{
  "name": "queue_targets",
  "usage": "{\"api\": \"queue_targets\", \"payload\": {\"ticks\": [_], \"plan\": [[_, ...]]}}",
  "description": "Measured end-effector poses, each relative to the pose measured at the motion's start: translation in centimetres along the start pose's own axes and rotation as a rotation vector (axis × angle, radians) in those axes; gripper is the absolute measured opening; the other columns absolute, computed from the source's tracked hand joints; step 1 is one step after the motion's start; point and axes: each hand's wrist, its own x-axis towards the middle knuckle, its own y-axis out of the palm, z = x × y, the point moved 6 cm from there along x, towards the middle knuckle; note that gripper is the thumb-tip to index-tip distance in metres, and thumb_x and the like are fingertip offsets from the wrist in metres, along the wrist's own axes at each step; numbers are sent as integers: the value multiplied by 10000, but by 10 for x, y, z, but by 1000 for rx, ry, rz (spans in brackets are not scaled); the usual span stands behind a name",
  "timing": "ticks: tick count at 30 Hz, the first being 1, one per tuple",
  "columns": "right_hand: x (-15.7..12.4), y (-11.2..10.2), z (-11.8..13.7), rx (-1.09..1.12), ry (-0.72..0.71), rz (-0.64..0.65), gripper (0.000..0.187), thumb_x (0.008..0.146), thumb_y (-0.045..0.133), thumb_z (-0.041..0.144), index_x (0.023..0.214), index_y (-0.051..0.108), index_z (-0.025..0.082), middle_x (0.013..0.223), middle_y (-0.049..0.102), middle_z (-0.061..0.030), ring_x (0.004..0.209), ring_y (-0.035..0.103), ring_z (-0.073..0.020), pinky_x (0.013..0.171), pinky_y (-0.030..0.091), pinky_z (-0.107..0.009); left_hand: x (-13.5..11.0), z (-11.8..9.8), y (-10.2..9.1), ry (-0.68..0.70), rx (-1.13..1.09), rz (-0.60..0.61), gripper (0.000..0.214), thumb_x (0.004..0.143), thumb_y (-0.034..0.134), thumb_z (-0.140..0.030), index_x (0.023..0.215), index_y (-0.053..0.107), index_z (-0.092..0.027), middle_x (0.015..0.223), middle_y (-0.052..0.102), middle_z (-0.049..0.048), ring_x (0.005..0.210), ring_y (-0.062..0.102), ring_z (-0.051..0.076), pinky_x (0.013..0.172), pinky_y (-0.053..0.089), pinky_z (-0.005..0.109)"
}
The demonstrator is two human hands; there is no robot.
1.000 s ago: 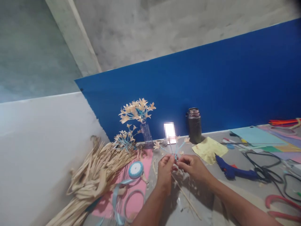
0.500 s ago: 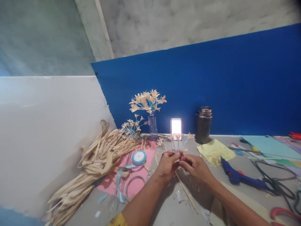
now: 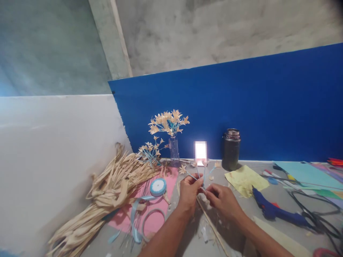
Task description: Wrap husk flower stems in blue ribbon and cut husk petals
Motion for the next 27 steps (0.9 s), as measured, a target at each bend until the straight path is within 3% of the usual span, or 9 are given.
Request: {"api": "queue_targets", "payload": {"ticks": [5, 12, 19, 23, 27], "plan": [[-3, 0, -3, 66, 68, -18, 306, 846, 541, 422, 618, 577, 221, 521, 632, -14, 513, 580, -187, 560, 386, -289, 2, 9, -1, -76, -170, -28, 305, 487, 906, -188, 699, 703, -106, 822, 688, 45, 542, 556, 71, 537, 464, 223], [-3, 1, -4, 135, 74, -40, 305, 846, 564, 444, 629, 592, 231, 517, 628, -9, 498, 562, -184, 536, 387, -291, -2, 12, 2, -58, -242, -81, 278, 512, 897, -178, 687, 691, -111, 809, 681, 39, 551, 549, 60, 551, 461, 209], [-3, -3, -5, 54, 40, -74, 304, 864, 574, 420, 631, 608, 229, 532, 637, -13, 521, 573, -186, 559, 386, -293, -6, 10, -2, 21, -79, -117, 249, 595, 852, -253, 744, 684, -144, 652, 608, -8, 604, 570, 116, 589, 470, 245], [-1, -3, -6, 26, 60, -36, 285, 878, 544, 383, 659, 621, 218, 559, 637, -10, 546, 577, -182, 577, 390, -290, -7, 17, -2, -46, 16, -71, 270, 588, 857, -310, 706, 670, -154, 687, 635, 16, 647, 585, 135, 607, 450, 254], [1, -4, -2, 5, -10, -4, 200, 855, 553, 336, 722, 637, 213, 642, 661, -15, 603, 589, -189, 599, 396, -290, -5, 17, -2, -89, 53, -40, 309, 568, 869, -352, 688, 674, -144, 698, 649, 39, 654, 586, 143, 620, 428, 264]]}}
